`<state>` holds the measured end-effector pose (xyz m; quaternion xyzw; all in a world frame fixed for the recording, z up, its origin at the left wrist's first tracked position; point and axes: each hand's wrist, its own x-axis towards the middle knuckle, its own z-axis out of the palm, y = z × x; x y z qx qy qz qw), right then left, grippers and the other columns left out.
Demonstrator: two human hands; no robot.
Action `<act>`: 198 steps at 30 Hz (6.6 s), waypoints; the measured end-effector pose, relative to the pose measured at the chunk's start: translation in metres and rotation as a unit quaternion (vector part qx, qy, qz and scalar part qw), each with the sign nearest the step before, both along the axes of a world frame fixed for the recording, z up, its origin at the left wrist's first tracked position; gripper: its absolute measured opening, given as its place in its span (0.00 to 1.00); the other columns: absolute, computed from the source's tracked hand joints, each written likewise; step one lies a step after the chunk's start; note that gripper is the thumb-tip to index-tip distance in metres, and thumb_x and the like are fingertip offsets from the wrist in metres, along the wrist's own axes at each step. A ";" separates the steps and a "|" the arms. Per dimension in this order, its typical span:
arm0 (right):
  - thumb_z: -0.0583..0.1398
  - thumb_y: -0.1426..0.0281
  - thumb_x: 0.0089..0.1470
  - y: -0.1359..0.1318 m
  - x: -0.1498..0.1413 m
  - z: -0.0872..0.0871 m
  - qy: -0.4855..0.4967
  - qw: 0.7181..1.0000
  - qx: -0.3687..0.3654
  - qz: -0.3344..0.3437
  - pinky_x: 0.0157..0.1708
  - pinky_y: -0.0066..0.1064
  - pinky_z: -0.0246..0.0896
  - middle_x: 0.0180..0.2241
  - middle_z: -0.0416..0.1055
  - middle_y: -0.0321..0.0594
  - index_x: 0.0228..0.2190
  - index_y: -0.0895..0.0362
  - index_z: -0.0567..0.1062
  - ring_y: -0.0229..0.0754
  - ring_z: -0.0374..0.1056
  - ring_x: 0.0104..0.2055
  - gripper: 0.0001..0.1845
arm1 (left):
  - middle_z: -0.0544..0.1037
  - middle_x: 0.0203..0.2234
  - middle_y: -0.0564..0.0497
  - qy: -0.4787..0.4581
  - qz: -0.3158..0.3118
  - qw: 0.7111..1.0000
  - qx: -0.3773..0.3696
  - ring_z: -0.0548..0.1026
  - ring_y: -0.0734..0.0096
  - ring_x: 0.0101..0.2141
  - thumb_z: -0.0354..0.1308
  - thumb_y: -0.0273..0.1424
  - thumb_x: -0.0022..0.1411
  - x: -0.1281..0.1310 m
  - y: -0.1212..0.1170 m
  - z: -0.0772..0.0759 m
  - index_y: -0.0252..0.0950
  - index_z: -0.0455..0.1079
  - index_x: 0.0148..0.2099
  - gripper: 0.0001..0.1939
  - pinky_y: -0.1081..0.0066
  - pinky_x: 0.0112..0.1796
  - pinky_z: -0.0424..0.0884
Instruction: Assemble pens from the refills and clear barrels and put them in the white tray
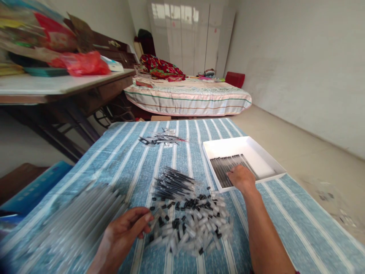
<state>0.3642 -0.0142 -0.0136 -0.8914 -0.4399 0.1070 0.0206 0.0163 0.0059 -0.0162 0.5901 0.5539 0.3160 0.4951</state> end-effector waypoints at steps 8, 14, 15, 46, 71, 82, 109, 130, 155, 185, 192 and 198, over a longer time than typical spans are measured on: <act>0.53 0.60 0.52 -0.004 0.001 -0.003 -0.009 1.000 0.002 0.001 0.31 0.31 0.59 0.32 0.76 0.46 0.29 0.54 0.80 0.46 0.71 0.35 0.18 | 0.72 0.15 0.55 0.021 -0.026 0.999 0.007 0.72 0.70 0.20 0.57 0.38 0.50 -0.004 0.003 -0.003 0.34 0.70 0.31 0.12 0.74 0.22 0.66; 0.51 0.55 0.52 -0.006 -0.004 0.000 -0.046 0.998 0.026 -0.028 0.29 0.34 0.59 0.33 0.75 0.49 0.33 0.54 0.80 0.49 0.71 0.34 0.22 | 0.73 0.19 0.55 0.090 -0.049 0.990 0.096 0.72 0.71 0.22 0.54 0.35 0.53 -0.009 0.003 -0.005 0.35 0.72 0.30 0.10 0.74 0.26 0.67; 0.51 0.55 0.52 -0.006 -0.008 0.001 -0.055 0.997 0.044 -0.034 0.28 0.33 0.58 0.32 0.75 0.48 0.33 0.54 0.80 0.49 0.70 0.33 0.23 | 0.74 0.21 0.54 0.109 -0.059 0.985 0.120 0.73 0.71 0.24 0.54 0.34 0.54 -0.010 0.002 -0.005 0.35 0.72 0.30 0.09 0.73 0.28 0.67; 0.52 0.65 0.57 -0.011 -0.187 -0.008 0.032 0.898 0.089 0.430 0.30 0.28 0.53 0.28 0.75 0.39 0.26 0.55 0.75 0.41 0.70 0.33 0.15 | 0.75 0.36 0.43 0.552 -0.084 0.823 0.102 0.76 0.61 0.36 0.47 0.29 0.61 -0.026 0.004 0.020 0.34 0.69 0.38 0.10 0.69 0.34 0.66; 0.52 0.67 0.56 -0.013 -0.188 -0.010 0.036 0.898 0.054 0.434 0.30 0.28 0.52 0.29 0.75 0.39 0.25 0.55 0.74 0.40 0.69 0.34 0.14 | 0.77 0.34 0.41 0.567 -0.132 0.809 0.080 0.77 0.57 0.35 0.48 0.28 0.59 -0.028 0.004 0.023 0.34 0.72 0.36 0.11 0.65 0.34 0.68; 0.51 0.69 0.57 -0.006 -0.172 -0.008 -0.018 0.923 0.101 0.371 0.28 0.28 0.50 0.29 0.75 0.39 0.27 0.55 0.75 0.41 0.70 0.33 0.14 | 0.72 0.34 0.45 0.499 -0.153 0.838 0.157 0.72 0.64 0.37 0.49 0.26 0.58 -0.022 -0.001 0.016 0.35 0.67 0.31 0.06 0.70 0.36 0.65; 0.51 0.70 0.59 -0.004 -0.140 -0.021 -0.024 0.853 0.244 0.461 0.28 0.28 0.51 0.23 0.72 0.37 0.29 0.57 0.73 0.39 0.68 0.26 0.13 | 0.71 0.28 0.51 0.193 -0.093 0.944 0.252 0.72 0.71 0.31 0.49 0.21 0.56 -0.024 0.002 0.007 0.35 0.70 0.35 0.09 0.73 0.34 0.66; 0.51 0.79 0.55 -0.008 -0.131 -0.015 -0.067 0.788 0.292 0.538 0.31 0.28 0.53 0.22 0.69 0.38 0.30 0.58 0.74 0.38 0.64 0.27 0.12 | 0.72 0.28 0.50 0.179 -0.242 0.928 0.219 0.71 0.71 0.33 0.49 0.20 0.58 -0.024 -0.001 0.017 0.33 0.72 0.35 0.11 0.74 0.35 0.64; 0.55 0.69 0.55 -0.014 -0.175 -0.026 0.040 0.851 0.216 0.477 0.25 0.27 0.52 0.23 0.74 0.37 0.30 0.55 0.75 0.38 0.70 0.26 0.08 | 0.75 0.22 0.52 -0.224 -0.024 0.974 0.007 0.70 0.76 0.24 0.61 0.26 0.51 -0.015 -0.009 0.026 0.31 0.71 0.34 0.06 0.76 0.27 0.67; 0.63 0.66 0.49 -0.016 -0.171 -0.015 0.697 0.638 0.250 0.213 0.20 0.25 0.63 0.26 0.76 0.40 0.31 0.59 0.73 0.36 0.69 0.22 0.09 | 0.72 0.24 0.53 -0.235 -0.139 0.961 -0.049 0.67 0.78 0.22 0.60 0.26 0.53 -0.015 -0.016 0.019 0.34 0.73 0.43 0.13 0.77 0.24 0.62; 0.68 0.68 0.41 -0.016 -0.173 -0.015 0.744 0.592 0.267 0.158 0.19 0.25 0.63 0.22 0.75 0.38 0.26 0.58 0.76 0.35 0.67 0.19 0.08 | 0.73 0.25 0.52 -0.246 -0.152 0.955 -0.062 0.67 0.78 0.22 0.61 0.27 0.52 -0.014 -0.017 0.023 0.32 0.72 0.42 0.13 0.77 0.24 0.62; 0.69 0.70 0.38 -0.016 -0.171 -0.016 0.721 0.618 0.272 0.159 0.18 0.25 0.61 0.18 0.72 0.35 0.25 0.59 0.77 0.34 0.65 0.17 0.09 | 0.72 0.21 0.54 -0.230 -0.162 0.957 -0.075 0.66 0.78 0.22 0.60 0.28 0.51 -0.012 -0.019 0.031 0.31 0.72 0.37 0.09 0.76 0.24 0.61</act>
